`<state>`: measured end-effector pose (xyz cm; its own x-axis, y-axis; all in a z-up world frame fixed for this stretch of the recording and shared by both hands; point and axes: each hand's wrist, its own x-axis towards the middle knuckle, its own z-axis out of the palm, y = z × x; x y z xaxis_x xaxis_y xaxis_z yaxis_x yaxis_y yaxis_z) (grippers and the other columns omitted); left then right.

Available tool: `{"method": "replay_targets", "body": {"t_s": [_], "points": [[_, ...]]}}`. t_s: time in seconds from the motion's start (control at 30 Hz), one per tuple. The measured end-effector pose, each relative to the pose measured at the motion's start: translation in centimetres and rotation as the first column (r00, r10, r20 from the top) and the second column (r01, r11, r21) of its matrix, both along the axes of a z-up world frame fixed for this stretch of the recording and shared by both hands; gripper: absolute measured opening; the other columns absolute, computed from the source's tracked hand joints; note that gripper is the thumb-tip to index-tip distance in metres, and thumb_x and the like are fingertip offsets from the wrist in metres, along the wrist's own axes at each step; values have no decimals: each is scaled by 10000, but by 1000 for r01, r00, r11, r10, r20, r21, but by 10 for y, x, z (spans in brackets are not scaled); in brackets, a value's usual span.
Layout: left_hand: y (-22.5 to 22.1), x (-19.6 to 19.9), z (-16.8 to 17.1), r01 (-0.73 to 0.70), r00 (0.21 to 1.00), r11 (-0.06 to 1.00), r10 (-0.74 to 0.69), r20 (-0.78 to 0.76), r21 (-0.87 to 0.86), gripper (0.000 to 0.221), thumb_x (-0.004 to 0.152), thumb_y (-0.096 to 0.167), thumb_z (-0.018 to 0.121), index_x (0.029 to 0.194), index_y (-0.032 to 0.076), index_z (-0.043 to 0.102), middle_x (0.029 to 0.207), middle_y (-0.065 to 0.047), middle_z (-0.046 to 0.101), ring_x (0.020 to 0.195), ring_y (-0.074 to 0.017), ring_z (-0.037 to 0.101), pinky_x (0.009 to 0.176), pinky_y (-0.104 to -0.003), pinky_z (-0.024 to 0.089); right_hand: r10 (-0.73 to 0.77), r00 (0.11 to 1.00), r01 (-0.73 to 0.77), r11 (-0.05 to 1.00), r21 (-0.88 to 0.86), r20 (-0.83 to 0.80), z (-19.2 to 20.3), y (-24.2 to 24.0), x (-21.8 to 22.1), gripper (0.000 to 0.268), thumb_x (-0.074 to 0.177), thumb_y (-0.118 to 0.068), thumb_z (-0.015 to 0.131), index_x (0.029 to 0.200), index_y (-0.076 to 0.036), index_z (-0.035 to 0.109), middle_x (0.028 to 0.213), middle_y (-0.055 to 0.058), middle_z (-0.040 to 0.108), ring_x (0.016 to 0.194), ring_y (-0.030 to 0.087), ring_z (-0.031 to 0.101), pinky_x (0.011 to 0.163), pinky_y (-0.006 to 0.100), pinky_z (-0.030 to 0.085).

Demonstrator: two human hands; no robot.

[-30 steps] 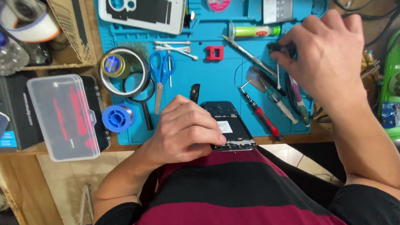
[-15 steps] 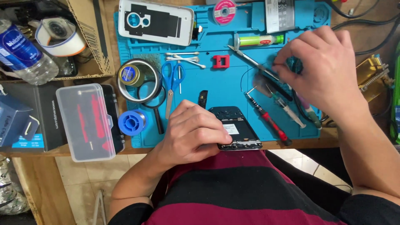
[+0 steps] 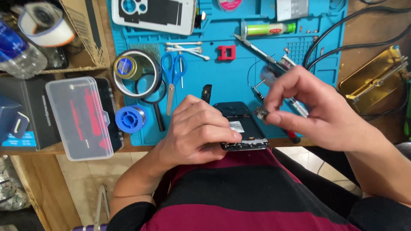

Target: Cleaning a small circuit board with a cotton swab and reassembling it into a mobile phone housing.

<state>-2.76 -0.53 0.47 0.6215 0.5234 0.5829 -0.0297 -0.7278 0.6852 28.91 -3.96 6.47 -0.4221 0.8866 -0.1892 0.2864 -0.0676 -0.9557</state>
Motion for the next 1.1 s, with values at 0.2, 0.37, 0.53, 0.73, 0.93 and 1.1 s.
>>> {"method": "replay_targets", "body": {"t_s": [0.2, 0.37, 0.53, 0.73, 0.93, 1.1], "points": [[0, -3, -3, 19, 1000, 1000, -20, -23, -24, 290, 1231, 394, 609, 1348, 176, 761, 1190, -20, 797, 1040, -231, 798, 961, -431, 477, 144, 987, -150, 985, -83, -75, 10, 4, -7, 114, 1091, -211, 713, 1112, -100, 700, 948, 20, 767, 851, 164, 715, 785, 294, 597], [1, -3, -1, 21, 999, 999, -22, -34, -47, 267, 1225, 372, 633, 1335, 174, 775, 1195, -20, 794, 1026, -237, 795, 963, -434, 477, 202, 978, -206, 973, -107, -51, 8, 2, -3, 303, 945, -293, 892, 1158, -156, 724, 1006, 11, 747, 889, 176, 669, 816, 324, 613], [2, -2, -4, 22, 999, 998, -23, -26, -59, 337, 1245, 401, 537, 1337, 178, 773, 1193, -8, 796, 1018, -231, 791, 980, -421, 466, 97, 989, -101, 994, -34, -108, 1, -7, 3, 229, 967, -188, 849, 1124, -130, 692, 943, 2, 746, 877, 164, 666, 864, 319, 573], [0, 0, -10, 0, 1000, 999, 1, 20, -50, 156, 1193, 282, 759, 1285, 162, 722, 1175, -25, 825, 1006, -254, 818, 939, -445, 486, 53, 993, -45, 996, 82, -109, -7, -7, 11, 229, 869, -302, 865, 1006, -165, 743, 889, 22, 720, 750, 137, 690, 776, 299, 604], [3, 1, -6, -7, 1000, 1000, 7, 16, -18, 128, 1227, 267, 671, 1246, 182, 764, 1147, 5, 811, 982, -221, 803, 927, -418, 473, -15, 985, 33, 994, 106, -174, -21, -22, 4, 195, 935, -350, 824, 1027, -203, 736, 991, 11, 769, 840, 122, 771, 824, 287, 668], [3, 5, -4, -36, 999, 999, 36, 21, -15, 44, 1214, 210, 736, 1216, 225, 778, 1124, 29, 816, 975, -201, 803, 924, -392, 451, -84, 961, 118, 986, 117, -262, -31, -33, 15, 216, 984, -363, 822, 1100, -260, 672, 855, -65, 655, 721, 80, 604, 760, 279, 566]]}}
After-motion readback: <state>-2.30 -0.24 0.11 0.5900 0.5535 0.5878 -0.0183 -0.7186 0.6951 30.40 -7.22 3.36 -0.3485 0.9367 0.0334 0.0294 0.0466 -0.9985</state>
